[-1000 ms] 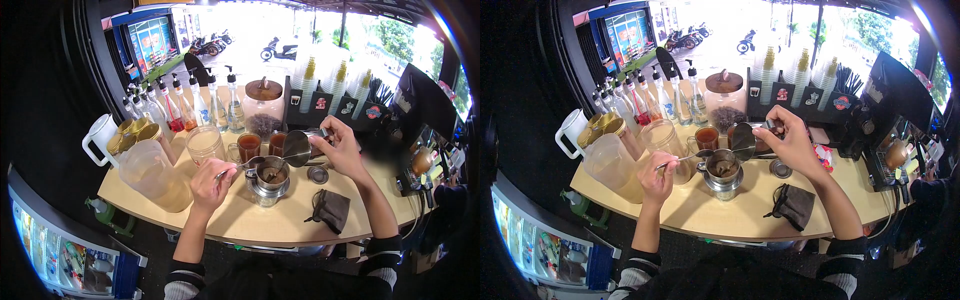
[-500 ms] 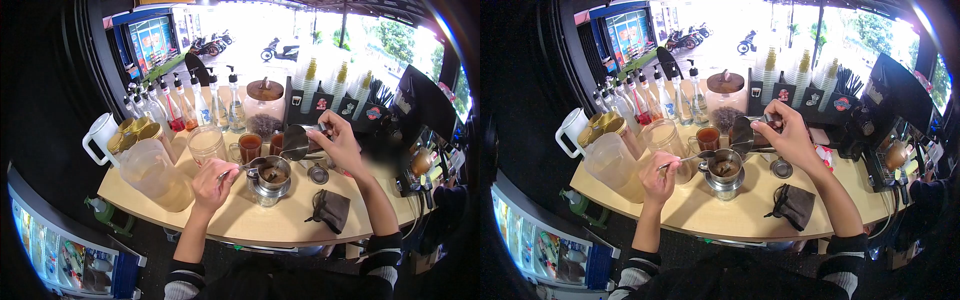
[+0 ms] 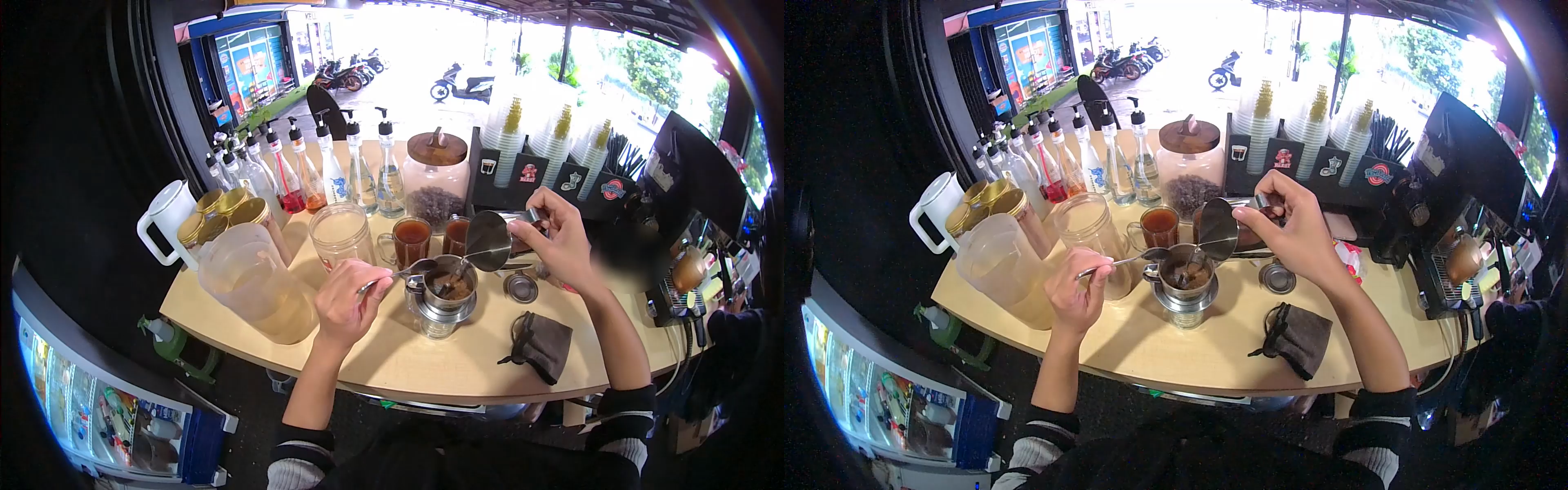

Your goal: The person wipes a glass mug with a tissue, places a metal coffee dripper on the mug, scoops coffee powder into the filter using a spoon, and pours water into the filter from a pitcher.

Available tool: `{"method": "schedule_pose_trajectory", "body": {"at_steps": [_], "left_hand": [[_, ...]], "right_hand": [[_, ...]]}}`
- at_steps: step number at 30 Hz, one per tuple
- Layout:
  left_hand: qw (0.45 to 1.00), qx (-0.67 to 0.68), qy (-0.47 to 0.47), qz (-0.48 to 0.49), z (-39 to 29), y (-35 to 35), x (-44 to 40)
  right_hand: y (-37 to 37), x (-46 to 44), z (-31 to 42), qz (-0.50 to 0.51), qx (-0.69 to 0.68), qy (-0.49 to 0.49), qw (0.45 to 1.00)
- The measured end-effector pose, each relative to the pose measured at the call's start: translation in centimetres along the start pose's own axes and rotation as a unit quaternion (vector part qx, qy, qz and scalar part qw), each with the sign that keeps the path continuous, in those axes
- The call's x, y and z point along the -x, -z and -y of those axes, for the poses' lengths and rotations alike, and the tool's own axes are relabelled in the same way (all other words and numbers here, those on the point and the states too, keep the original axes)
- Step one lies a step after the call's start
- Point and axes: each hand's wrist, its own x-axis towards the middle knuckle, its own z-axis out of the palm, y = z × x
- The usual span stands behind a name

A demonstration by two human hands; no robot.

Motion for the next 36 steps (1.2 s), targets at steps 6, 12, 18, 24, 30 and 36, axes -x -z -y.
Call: {"method": "schedule_pose_trajectory", "body": {"at_steps": [6, 12, 18, 24, 30, 36], "left_hand": [[1.000, 0.004, -0.006, -0.002, -0.1, -0.4, 0.1], [1.000, 0.004, -0.022, 0.002, -0.5, -0.6, 0.2], [0.999, -0.001, -0.048, 0.000, -0.9, -1.1, 0.2], [0.997, 0.001, -0.082, 0.011, -1.0, -1.6, 0.2], [0.990, -0.022, -0.129, 0.060, -1.2, -1.7, 0.1], [0.985, -0.001, -0.158, 0.068, -1.9, -3.0, -0.7]], "right_hand": [[0.6, 0.7, -1.3, -0.037, -0.049, -0.008, 0.998], [1.4, 3.2, -6.6, -0.116, -0.213, -0.092, 0.966], [-1.0, 7.5, -14.0, -0.166, -0.299, -0.171, 0.924], [-3.4, 9.4, -17.8, -0.176, -0.356, -0.197, 0.896], [-3.0, 10.3, -21.1, -0.146, -0.284, -0.220, 0.922], [-1.8, 7.4, -7.2, -0.008, 0.138, 0.065, 0.988]]}}
